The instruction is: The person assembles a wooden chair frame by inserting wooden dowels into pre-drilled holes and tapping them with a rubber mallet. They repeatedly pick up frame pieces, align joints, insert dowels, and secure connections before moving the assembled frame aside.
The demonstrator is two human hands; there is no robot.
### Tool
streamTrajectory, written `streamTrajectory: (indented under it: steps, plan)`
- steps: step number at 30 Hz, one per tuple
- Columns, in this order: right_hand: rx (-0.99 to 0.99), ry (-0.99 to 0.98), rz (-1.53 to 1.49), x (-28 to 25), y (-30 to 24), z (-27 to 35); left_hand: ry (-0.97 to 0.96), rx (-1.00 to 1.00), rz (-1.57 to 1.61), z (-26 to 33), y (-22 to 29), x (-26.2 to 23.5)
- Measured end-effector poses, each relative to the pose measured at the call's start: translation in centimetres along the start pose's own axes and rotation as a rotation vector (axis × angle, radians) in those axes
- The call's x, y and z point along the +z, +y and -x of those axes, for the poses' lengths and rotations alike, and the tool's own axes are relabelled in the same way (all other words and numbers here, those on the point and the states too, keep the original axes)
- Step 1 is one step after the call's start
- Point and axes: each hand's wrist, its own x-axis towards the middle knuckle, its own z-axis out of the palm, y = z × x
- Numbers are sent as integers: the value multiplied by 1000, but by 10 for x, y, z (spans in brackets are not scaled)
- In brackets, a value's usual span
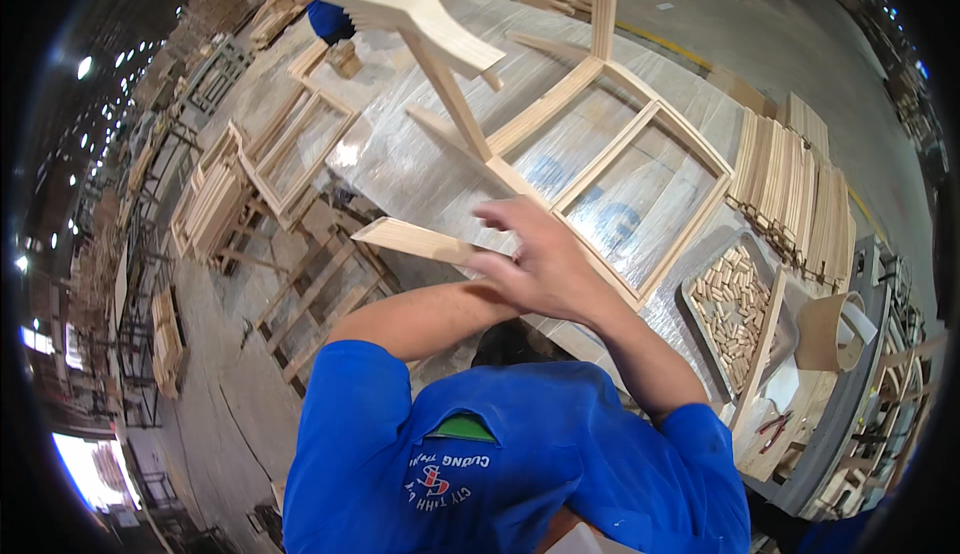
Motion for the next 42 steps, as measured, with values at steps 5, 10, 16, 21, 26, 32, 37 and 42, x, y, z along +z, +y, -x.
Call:
streamTrajectory:
  steps: [5, 10, 16, 21, 26, 32, 37, 42]
  plan:
    - [-21, -261, 8, 16, 2, -31, 166, 266, -54, 3, 20, 12]
    - [76, -4, -474, -8, -2, -37, 661, 867, 327, 37, 22, 27]
    - [-97, 551, -640, -15, 13, -17, 454, 1113, 199, 122, -77, -95]
    - [94, 870, -250, 39, 44, -23, 1100, 1004, 343, 125, -173, -178]
    - [73, 971, -361, 63, 25, -36, 1284, 989, 74, 100, -185, -221]
    - [75, 1116, -360, 62, 32, -36, 1238, 1067, -154, 49, -168, -236]
    - [192, 1044, -429, 72, 50, -46, 1285, 1056, -168, 41, -164, -228]
    - [134, 902, -507, 85, 76, -82, 1316, 1029, -141, 33, -177, -227]
